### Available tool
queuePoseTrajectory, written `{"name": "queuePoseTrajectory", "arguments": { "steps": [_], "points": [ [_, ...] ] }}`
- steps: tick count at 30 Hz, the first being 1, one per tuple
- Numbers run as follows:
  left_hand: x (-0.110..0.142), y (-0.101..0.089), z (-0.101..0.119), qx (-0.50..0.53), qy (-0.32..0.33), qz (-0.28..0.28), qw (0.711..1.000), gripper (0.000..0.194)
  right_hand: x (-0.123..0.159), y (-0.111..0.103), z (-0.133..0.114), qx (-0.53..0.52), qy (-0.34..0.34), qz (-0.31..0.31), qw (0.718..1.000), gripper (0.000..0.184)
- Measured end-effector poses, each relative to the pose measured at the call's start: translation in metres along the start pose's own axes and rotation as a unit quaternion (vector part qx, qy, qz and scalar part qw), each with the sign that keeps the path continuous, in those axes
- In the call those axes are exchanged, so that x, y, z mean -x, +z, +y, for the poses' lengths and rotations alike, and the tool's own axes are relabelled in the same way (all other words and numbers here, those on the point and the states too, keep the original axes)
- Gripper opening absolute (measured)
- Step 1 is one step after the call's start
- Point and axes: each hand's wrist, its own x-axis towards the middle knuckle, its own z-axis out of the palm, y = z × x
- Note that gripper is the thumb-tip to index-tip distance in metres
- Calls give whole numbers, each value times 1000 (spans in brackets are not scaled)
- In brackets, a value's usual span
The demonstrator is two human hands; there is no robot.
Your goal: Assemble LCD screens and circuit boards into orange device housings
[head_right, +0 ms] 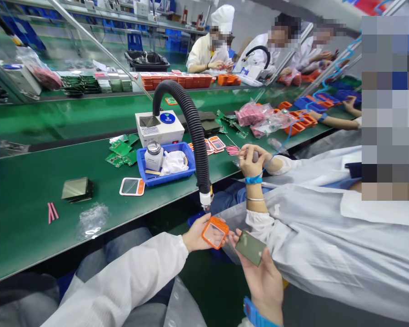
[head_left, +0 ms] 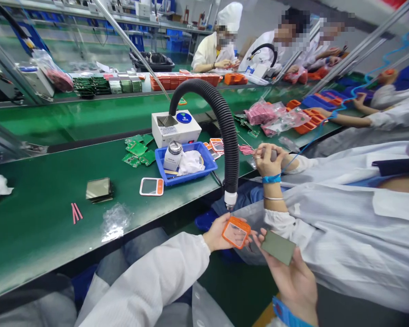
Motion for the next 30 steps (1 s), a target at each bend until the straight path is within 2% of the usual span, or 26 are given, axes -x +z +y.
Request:
{"name": "queuePoseTrajectory", "arguments": {
  "steps": [3, 7, 10, 14, 16, 18, 22, 24, 27, 30],
  "points": [
    [-2, 4, 5, 8, 36, 6, 999, 44, 1, 1, 3, -16, 7, 15, 1000, 34],
    [2, 7, 15, 5, 79, 25, 997, 44, -1, -1, 9, 5, -4, -25, 1000, 34],
    [7, 15, 12, -12, 69, 35, 997, 39, -3, -1, 12, 13, -1, -40, 999, 37],
    [16, 29, 0, -30, 22, 60, 997, 37, -1, 1, 13, 18, -4, -51, 999, 41],
    [24, 30, -6, -35, 7, 95, 995, 39, 2, 2, 14, 32, -14, -69, 997, 42],
    [35, 23, -10, -39, 15, 153, 987, 41, 7, 4, 16, 56, -21, -101, 993, 43],
    [72, 1, -12, -42, 119, 295, 947, 34, 25, 21, 24, 125, -18, -203, 971, 42],
    [97, -2, -8, -38, 191, 328, 924, 29, 35, 40, 30, 164, -26, -251, 953, 42],
    [139, 12, 3, -31, 288, 306, 907, 26, 52, 76, 43, 210, -74, -304, 927, 40],
    [180, 42, 14, -31, 378, 240, 894, 25, 71, 114, 60, 211, -110, -347, 907, 38]
  ]
}}
